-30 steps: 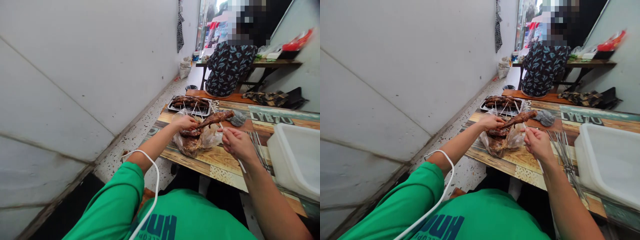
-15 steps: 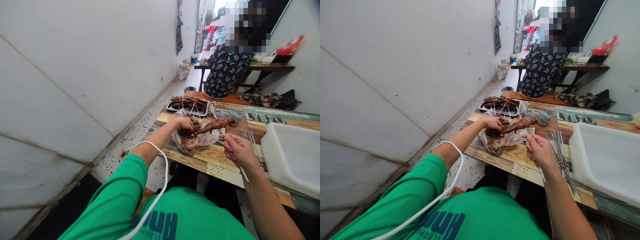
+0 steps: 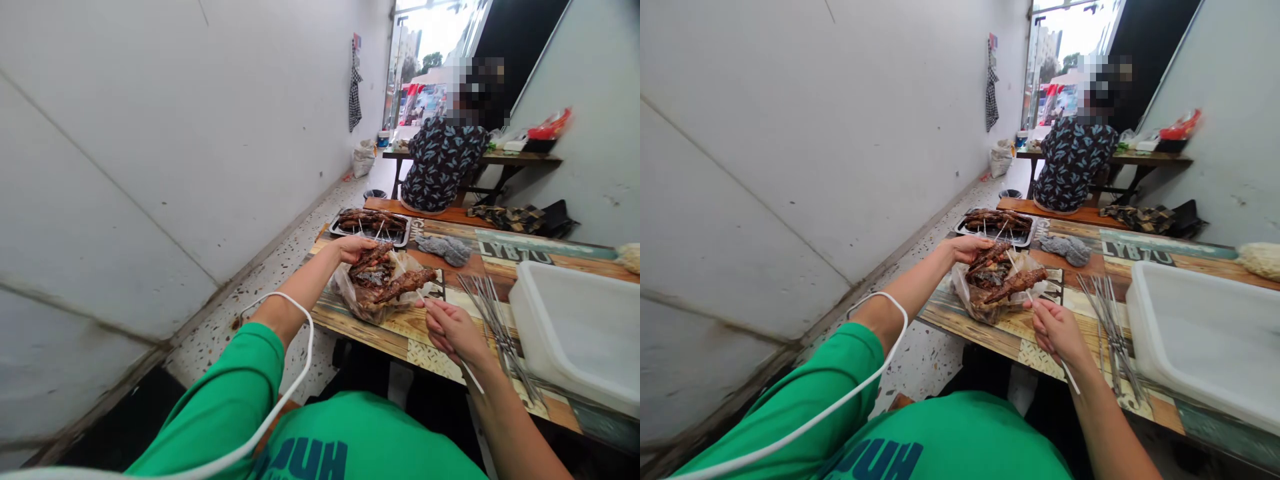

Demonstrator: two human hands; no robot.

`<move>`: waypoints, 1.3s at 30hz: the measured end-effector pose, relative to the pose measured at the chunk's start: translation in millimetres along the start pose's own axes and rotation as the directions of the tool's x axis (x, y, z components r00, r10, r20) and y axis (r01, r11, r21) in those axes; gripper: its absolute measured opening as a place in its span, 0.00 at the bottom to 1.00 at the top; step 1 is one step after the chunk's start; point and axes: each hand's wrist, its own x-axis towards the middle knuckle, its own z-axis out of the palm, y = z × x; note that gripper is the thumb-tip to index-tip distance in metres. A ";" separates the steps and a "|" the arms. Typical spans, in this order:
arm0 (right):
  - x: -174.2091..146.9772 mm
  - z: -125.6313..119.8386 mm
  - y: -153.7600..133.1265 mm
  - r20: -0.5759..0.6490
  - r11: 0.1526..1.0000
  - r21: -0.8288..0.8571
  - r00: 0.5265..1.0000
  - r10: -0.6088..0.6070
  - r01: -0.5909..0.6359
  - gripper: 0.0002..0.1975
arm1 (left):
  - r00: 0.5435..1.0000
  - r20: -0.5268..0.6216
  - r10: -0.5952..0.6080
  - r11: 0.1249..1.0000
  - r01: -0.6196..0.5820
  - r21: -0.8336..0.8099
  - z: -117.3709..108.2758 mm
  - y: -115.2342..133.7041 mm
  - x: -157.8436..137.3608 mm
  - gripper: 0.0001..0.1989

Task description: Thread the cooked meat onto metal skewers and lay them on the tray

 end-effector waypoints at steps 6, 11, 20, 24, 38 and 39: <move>0.3 -1.3 1.0 0.011 1.000 0.007 1.000 0.006 -0.006 0.23 | 0.999 -0.044 -0.002 1.000 0.002 -0.014 1.3 3.1 5.1 0.13; -0.4 -0.2 -0.1 0.008 1.000 -0.017 1.000 0.013 -0.013 0.24 | 0.995 -0.102 0.012 1.000 -0.014 -0.022 0.7 3.7 9.0 0.14; -3.2 -1.1 1.2 0.017 1.000 -0.028 1.000 0.003 -0.002 0.23 | 0.988 -0.152 -0.024 0.998 0.015 -0.060 3.5 5.8 4.9 0.16; -4.8 0.5 0.0 0.015 0.999 -0.040 1.000 0.003 -0.002 0.22 | 0.990 -0.142 -0.027 0.997 0.016 -0.077 3.3 6.7 4.5 0.15; 0.7 0.4 -0.7 0.020 0.999 -0.043 1.000 -0.009 0.010 0.21 | 0.995 -0.095 -0.003 0.999 -0.002 -0.047 8.8 8.8 1.7 0.11; 3.6 0.7 -2.0 0.021 0.999 -0.037 1.000 -0.012 0.013 0.20 | 0.994 -0.110 -0.001 0.999 -0.005 -0.050 8.8 9.8 2.2 0.11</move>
